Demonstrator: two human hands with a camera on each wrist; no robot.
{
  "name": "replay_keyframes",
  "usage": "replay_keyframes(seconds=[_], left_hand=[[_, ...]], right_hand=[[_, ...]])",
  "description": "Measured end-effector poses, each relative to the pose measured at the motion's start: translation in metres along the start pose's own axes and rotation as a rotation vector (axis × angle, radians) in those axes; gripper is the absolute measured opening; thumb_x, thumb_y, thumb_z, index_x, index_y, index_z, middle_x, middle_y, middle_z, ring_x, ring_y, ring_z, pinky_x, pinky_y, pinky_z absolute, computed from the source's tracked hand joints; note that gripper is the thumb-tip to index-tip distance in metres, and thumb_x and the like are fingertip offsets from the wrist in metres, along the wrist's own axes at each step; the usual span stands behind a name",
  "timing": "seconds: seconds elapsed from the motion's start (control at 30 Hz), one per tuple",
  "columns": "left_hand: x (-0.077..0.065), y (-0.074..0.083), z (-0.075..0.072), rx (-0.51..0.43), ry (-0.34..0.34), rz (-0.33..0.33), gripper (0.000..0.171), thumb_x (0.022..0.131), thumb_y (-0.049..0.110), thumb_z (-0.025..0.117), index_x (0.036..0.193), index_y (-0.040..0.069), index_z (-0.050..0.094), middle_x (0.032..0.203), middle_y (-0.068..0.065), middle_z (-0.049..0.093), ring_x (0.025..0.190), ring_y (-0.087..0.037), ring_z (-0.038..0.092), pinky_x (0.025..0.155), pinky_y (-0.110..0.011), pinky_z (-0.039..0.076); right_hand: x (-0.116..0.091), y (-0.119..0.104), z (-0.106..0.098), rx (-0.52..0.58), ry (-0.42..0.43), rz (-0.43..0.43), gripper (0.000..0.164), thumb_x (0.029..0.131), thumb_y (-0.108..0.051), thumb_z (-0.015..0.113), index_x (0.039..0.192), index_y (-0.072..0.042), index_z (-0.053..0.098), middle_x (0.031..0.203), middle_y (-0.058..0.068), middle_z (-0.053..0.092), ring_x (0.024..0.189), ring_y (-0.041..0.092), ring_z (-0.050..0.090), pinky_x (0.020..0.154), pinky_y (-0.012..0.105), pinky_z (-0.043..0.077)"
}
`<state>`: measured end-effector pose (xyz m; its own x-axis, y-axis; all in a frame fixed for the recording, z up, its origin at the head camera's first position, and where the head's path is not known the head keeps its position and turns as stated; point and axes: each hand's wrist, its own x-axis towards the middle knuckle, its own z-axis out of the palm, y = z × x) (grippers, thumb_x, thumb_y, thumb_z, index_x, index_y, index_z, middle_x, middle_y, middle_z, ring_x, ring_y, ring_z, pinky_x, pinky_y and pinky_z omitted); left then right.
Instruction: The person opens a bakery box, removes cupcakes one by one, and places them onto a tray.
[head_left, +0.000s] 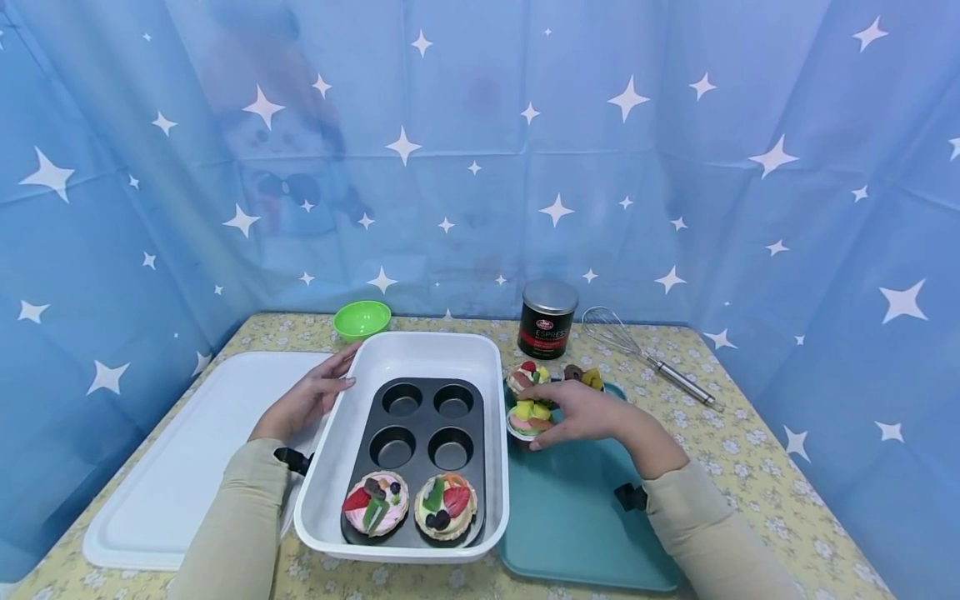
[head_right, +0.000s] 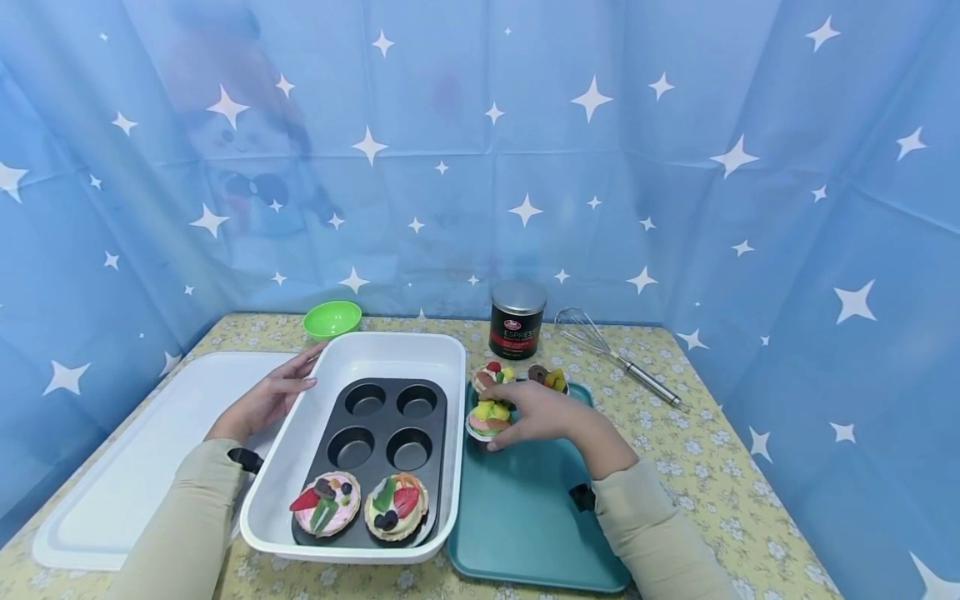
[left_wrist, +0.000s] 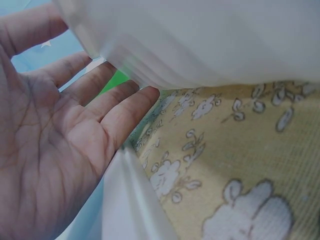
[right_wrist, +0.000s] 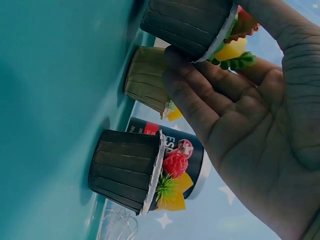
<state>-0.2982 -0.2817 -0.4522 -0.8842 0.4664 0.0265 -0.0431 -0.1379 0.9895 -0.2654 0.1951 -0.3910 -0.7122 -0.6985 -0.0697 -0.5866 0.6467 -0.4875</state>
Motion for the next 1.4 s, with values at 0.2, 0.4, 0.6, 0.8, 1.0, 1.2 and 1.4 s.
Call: replay_keyframes(seconds=[0.2, 0.4, 0.6, 0.8, 1.0, 1.2, 1.4], left_hand=[[0.0, 0.001, 0.0, -0.002, 0.007, -0.004, 0.075, 0.1, 0.003, 0.05, 0.163, 0.02, 0.013, 0.167, -0.012, 0.017, 0.138, -0.02, 0.047, 0.103, -0.035, 0.049], [0.001, 0.001, 0.0, 0.003, 0.006, -0.004, 0.075, 0.1, 0.003, 0.05, 0.163, 0.02, 0.014, 0.167, -0.012, 0.016, 0.138, -0.02, 0.047, 0.103, -0.034, 0.049], [0.0, 0.0, -0.001, 0.006, 0.003, -0.002, 0.073, 0.102, 0.002, 0.047, 0.163, 0.02, 0.013, 0.167, -0.013, 0.016, 0.136, -0.017, 0.049, 0.103, -0.035, 0.049], [0.0, 0.0, 0.0, -0.002, 0.007, -0.004, 0.073, 0.101, 0.002, 0.048, 0.163, 0.02, 0.013, 0.167, -0.013, 0.016, 0.134, -0.016, 0.051, 0.102, -0.034, 0.05], [0.0, 0.0, 0.0, -0.003, 0.022, -0.011, 0.074, 0.101, 0.002, 0.049, 0.163, 0.02, 0.014, 0.167, -0.013, 0.018, 0.133, -0.016, 0.053, 0.102, -0.034, 0.05], [0.0, -0.001, 0.001, 0.014, 0.024, -0.005, 0.076, 0.1, 0.005, 0.053, 0.163, 0.019, 0.013, 0.167, -0.014, 0.017, 0.135, -0.017, 0.051, 0.102, -0.034, 0.05], [0.001, -0.001, 0.0, 0.018, 0.025, 0.0, 0.075, 0.1, 0.004, 0.051, 0.163, 0.018, 0.013, 0.167, -0.015, 0.017, 0.131, -0.013, 0.054, 0.1, -0.033, 0.052]], right_hand=[[-0.001, 0.0, 0.0, -0.006, -0.011, 0.005, 0.083, 0.082, -0.047, 0.082, 0.148, -0.007, 0.049, 0.146, 0.01, 0.053, 0.13, 0.03, 0.053, 0.097, 0.048, 0.05], [-0.003, -0.003, -0.001, -0.003, -0.026, 0.003, 0.083, 0.082, -0.045, 0.082, 0.148, -0.008, 0.049, 0.147, 0.01, 0.052, 0.133, 0.031, 0.05, 0.104, 0.052, 0.047], [-0.004, -0.005, -0.003, 0.0, -0.041, 0.015, 0.082, 0.082, -0.045, 0.082, 0.148, -0.008, 0.049, 0.146, 0.009, 0.053, 0.131, 0.03, 0.051, 0.102, 0.052, 0.048], [-0.005, -0.006, -0.004, 0.018, -0.05, 0.004, 0.08, 0.085, -0.046, 0.08, 0.149, -0.011, 0.049, 0.148, 0.007, 0.052, 0.13, 0.028, 0.052, 0.099, 0.05, 0.05], [-0.008, -0.011, -0.009, 0.02, -0.036, -0.062, 0.07, 0.091, -0.048, 0.072, 0.149, -0.014, 0.051, 0.149, 0.005, 0.051, 0.137, 0.029, 0.047, 0.106, 0.052, 0.045], [-0.009, -0.025, -0.013, 0.012, 0.051, -0.158, 0.061, 0.094, -0.051, 0.067, 0.145, -0.021, 0.055, 0.151, 0.002, 0.049, 0.141, 0.03, 0.042, 0.108, 0.057, 0.042], [-0.001, -0.041, -0.012, 0.036, 0.07, -0.268, 0.06, 0.093, -0.048, 0.069, 0.145, -0.022, 0.055, 0.151, -0.003, 0.048, 0.14, 0.024, 0.041, 0.109, 0.056, 0.042]])
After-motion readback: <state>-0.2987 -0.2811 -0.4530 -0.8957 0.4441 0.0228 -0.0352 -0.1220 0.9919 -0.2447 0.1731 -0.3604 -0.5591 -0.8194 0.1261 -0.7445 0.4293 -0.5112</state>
